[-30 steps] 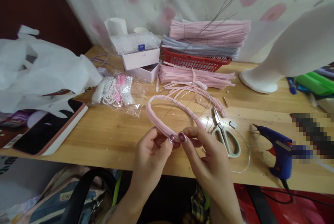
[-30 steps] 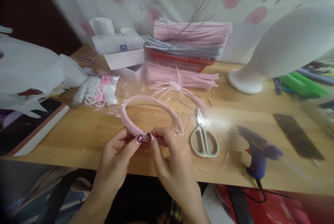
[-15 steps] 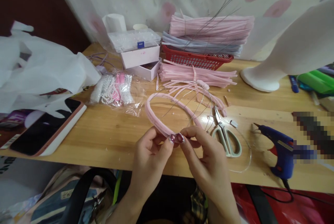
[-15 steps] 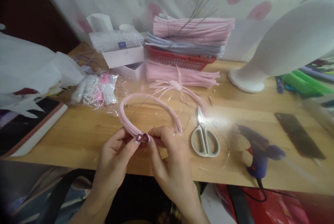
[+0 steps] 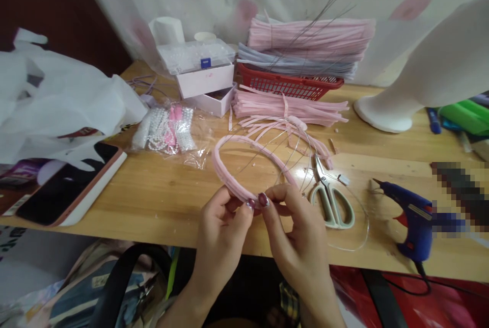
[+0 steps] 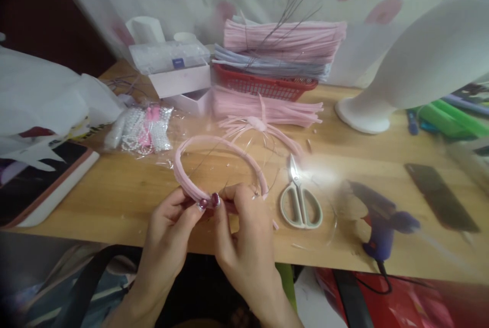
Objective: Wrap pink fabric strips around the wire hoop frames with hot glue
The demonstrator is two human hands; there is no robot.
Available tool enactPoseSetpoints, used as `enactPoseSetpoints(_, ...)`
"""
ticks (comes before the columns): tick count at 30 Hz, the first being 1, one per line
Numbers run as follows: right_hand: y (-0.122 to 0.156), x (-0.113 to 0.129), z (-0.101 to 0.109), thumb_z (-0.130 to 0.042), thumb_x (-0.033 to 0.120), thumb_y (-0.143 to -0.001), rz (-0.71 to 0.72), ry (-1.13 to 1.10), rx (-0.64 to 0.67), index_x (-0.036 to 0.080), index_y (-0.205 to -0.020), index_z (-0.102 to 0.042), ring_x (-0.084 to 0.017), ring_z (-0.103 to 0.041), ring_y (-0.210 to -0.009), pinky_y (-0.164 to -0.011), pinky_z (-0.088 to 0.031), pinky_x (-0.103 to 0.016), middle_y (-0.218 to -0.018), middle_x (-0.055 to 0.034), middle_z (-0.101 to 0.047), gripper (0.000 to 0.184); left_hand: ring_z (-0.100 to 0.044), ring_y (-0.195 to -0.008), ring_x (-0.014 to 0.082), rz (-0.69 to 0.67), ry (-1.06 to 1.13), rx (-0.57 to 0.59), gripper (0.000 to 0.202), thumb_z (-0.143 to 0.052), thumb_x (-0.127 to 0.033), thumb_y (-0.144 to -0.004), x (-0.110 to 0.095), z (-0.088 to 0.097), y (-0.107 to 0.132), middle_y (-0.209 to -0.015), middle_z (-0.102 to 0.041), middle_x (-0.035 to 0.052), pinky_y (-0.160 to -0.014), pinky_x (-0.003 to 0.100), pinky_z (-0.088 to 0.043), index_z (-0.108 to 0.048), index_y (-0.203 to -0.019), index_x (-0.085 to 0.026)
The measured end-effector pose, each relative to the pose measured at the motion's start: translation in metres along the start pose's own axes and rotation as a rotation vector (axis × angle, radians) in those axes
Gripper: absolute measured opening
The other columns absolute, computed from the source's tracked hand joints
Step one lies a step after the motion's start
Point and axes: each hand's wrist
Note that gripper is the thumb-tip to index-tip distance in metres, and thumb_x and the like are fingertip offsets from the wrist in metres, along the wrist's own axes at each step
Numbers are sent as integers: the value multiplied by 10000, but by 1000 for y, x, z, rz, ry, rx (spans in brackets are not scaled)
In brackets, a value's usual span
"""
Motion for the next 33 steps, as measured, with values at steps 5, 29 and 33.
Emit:
enactPoseSetpoints(5,-2,-1,5,-558,206,-986,-21,-77,20,213,-886,-595,-133,-652,-753,-680,-514,-256,-818,1,-657,106,-750,-782,195,33,64,43,76,-717,-228,-792,2,1,1,-823,-794,42,-763,286,-597,-752,-835,-178)
enactPoseSetpoints(29,-7,-2,11,-595,190,-971,-14,-150,57,207,-869,-630,-94,-653,-722,-685,-504,-202,-781,32,-693,110,-746,-713,182,-5,33,159,105,-738,-244,-829,11,19,-13,-781,-795,52,-719,281,-622,-802,-866,-168)
enactPoseSetpoints(33,-9,-5,19,-593,194,-981,16,-136,117,211,-901,-655,-108,-676,-747,-710,-512,-226,-839,13,-732,103,-745,-758,190,31,52,144,122,-747,-252,-825,8,18,-12,-796,-795,60,-763,288,-613,-797,-870,-151)
Point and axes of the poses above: each hand's wrist, its own y-axis away from the middle knuckle, its own z-axis out of the back of the hand, x = y × z
